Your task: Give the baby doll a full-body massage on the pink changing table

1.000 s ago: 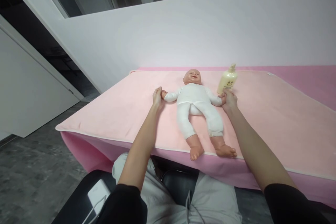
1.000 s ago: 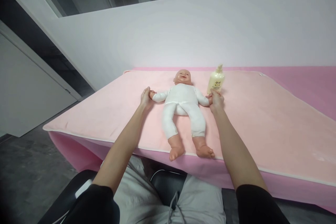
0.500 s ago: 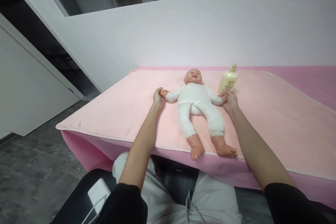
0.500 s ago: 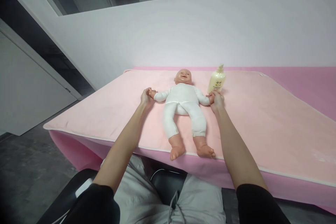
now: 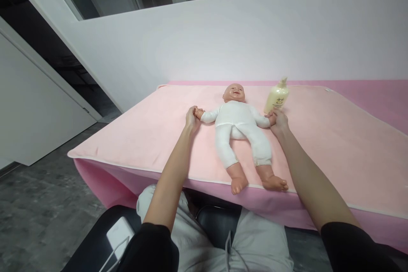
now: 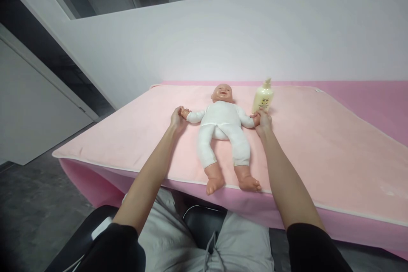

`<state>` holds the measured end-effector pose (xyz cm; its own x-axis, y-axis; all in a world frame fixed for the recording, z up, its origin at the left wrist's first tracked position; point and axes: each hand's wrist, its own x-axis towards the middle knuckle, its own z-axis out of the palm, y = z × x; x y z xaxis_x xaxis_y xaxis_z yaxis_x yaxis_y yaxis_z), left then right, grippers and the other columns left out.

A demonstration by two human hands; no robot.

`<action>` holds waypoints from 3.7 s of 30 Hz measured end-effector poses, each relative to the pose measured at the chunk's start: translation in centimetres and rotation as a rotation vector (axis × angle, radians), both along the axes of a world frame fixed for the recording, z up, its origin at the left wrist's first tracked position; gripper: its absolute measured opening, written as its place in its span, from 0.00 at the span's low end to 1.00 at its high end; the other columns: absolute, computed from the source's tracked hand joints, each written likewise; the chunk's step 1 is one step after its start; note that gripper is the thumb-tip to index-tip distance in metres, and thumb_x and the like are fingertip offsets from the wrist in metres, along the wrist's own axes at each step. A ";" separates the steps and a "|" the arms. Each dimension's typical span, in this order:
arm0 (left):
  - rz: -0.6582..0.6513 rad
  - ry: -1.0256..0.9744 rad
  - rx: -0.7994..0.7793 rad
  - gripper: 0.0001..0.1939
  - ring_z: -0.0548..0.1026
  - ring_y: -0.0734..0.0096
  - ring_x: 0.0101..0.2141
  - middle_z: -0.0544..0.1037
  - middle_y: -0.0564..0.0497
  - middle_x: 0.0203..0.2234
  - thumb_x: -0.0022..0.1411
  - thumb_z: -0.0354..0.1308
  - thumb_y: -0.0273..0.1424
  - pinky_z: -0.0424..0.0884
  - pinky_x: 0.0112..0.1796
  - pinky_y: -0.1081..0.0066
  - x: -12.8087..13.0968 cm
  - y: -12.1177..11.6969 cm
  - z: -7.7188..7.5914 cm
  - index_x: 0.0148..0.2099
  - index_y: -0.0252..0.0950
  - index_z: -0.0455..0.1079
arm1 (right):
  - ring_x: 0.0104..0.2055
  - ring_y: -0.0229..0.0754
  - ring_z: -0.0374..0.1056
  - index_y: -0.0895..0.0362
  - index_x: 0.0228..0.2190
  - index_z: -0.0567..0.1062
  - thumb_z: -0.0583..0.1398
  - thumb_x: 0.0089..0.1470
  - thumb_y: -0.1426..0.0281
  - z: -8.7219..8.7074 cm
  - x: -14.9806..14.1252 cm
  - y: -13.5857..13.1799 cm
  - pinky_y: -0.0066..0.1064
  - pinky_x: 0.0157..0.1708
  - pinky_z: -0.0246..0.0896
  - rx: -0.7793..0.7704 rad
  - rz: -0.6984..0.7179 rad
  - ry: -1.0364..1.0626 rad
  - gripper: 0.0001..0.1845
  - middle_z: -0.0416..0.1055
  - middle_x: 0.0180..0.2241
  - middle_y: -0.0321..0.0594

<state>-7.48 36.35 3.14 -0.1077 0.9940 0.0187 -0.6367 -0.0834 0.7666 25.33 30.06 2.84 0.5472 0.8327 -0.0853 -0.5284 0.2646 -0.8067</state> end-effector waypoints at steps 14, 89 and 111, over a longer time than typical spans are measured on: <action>-0.045 0.061 0.053 0.18 0.72 0.73 0.25 0.71 0.52 0.22 0.54 0.64 0.39 0.69 0.32 0.70 -0.1 -0.5 0.0 0.27 0.35 0.60 | 0.15 0.31 0.59 0.57 0.31 0.68 0.60 0.41 0.82 0.4 -0.4 -0.4 0.25 0.21 0.68 -0.006 -0.025 -0.063 0.14 0.59 0.14 0.25; 0.046 0.012 0.029 0.12 0.70 0.74 0.24 0.67 0.55 0.19 0.55 0.61 0.34 0.70 0.35 0.69 0.3 -0.1 -0.2 0.29 0.37 0.59 | 0.15 0.31 0.56 0.55 0.30 0.68 0.58 0.41 0.78 0.4 -0.8 -0.6 0.26 0.21 0.65 0.042 0.000 -0.068 0.11 0.57 0.14 0.25; -0.057 0.072 0.103 0.14 0.72 0.74 0.25 0.69 0.55 0.22 0.53 0.63 0.33 0.69 0.33 0.71 0.2 -0.5 0.1 0.38 0.37 0.61 | 0.14 0.31 0.60 0.56 0.32 0.70 0.63 0.38 0.81 -0.2 -0.4 -0.1 0.25 0.21 0.69 0.037 0.000 -0.102 0.16 0.60 0.14 0.24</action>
